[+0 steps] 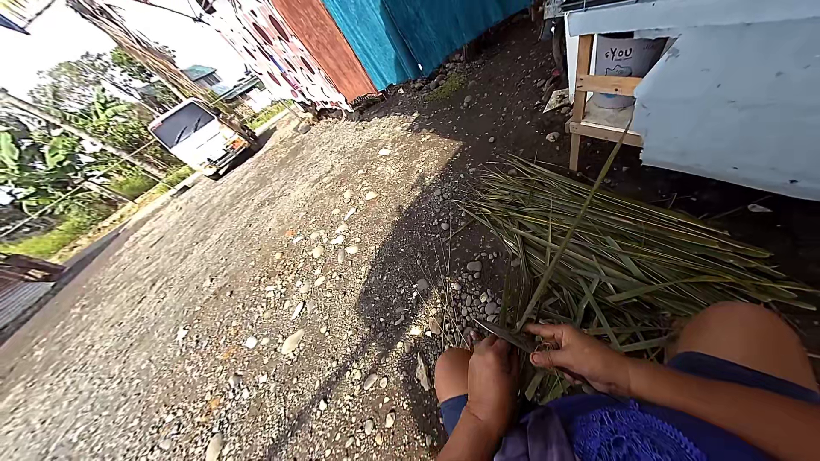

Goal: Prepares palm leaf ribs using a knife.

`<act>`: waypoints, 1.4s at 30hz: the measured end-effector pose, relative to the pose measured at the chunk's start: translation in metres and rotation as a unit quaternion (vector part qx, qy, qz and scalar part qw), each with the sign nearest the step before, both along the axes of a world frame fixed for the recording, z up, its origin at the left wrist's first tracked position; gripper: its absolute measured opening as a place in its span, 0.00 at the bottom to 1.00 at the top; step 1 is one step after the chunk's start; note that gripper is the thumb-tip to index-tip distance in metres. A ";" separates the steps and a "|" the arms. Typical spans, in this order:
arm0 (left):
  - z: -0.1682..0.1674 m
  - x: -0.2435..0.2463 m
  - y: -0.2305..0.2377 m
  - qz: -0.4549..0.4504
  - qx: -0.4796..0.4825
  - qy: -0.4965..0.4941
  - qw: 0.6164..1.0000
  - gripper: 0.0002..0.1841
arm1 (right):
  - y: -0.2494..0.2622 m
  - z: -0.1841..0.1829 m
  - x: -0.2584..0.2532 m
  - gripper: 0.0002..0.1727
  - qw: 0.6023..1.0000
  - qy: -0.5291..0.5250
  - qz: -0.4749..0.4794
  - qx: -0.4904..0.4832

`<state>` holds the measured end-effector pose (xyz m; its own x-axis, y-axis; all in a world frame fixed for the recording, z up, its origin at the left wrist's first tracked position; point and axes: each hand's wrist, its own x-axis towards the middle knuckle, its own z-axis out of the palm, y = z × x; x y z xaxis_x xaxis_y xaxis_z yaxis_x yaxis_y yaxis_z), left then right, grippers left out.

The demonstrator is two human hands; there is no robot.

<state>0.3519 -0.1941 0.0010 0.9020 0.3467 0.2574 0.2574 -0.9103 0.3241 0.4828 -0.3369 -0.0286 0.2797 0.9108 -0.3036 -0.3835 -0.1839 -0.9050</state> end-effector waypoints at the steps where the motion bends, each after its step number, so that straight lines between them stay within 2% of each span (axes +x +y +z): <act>1: -0.006 0.000 -0.002 -0.007 0.032 -0.019 0.999 0.06 | 0.002 0.002 -0.002 0.36 1.000 0.004 -0.014 -0.006; 6: -0.019 0.003 -0.004 -0.017 0.173 -0.070 0.982 0.02 | 0.011 0.008 -0.009 0.33 0.994 -0.026 -0.089 -0.051; 9: -0.017 0.005 -0.006 -0.017 0.200 -0.078 0.977 0.09 | 0.017 0.014 -0.010 0.29 0.985 -0.030 -0.154 -0.065; 14: -0.021 0.001 -0.003 -0.053 0.214 -0.089 0.971 0.10 | 0.022 0.012 0.009 0.32 0.956 0.115 -0.260 -0.068; 17: -0.022 -0.003 0.003 -0.074 0.216 -0.102 0.968 0.10 | 0.023 0.006 0.024 0.28 0.931 0.177 -0.318 -0.041; 22: -0.022 -0.017 0.019 -0.077 0.238 -0.100 0.963 0.07 | 0.018 0.000 0.054 0.26 0.907 0.168 -0.387 -0.013; 29: -0.026 -0.054 0.045 -0.081 0.192 -0.076 0.975 0.08 | 0.002 -0.008 0.110 0.24 0.853 0.164 -0.494 0.021; 33: -0.023 -0.081 0.060 -0.059 0.180 -0.036 0.981 0.08 | -0.020 -0.008 0.144 0.17 0.829 0.155 -0.535 0.053; 34: -0.023 -0.086 0.064 -0.054 0.179 -0.028 0.982 0.09 | -0.027 -0.010 0.151 0.12 0.831 0.147 -0.533 0.064; 36: -0.023 -0.094 0.069 -0.045 0.181 -0.021 0.982 0.09 | -0.039 -0.011 0.162 0.10 0.834 0.148 -0.527 0.066; 40: -0.021 -0.112 0.085 -0.009 0.185 0.001 0.983 0.09 | -0.060 -0.016 0.192 0.21 0.821 0.127 -0.551 0.078; 42: -0.017 -0.124 0.094 0.031 0.166 0.023 0.985 0.08 | -0.073 -0.013 0.204 0.20 0.816 0.088 -0.568 0.058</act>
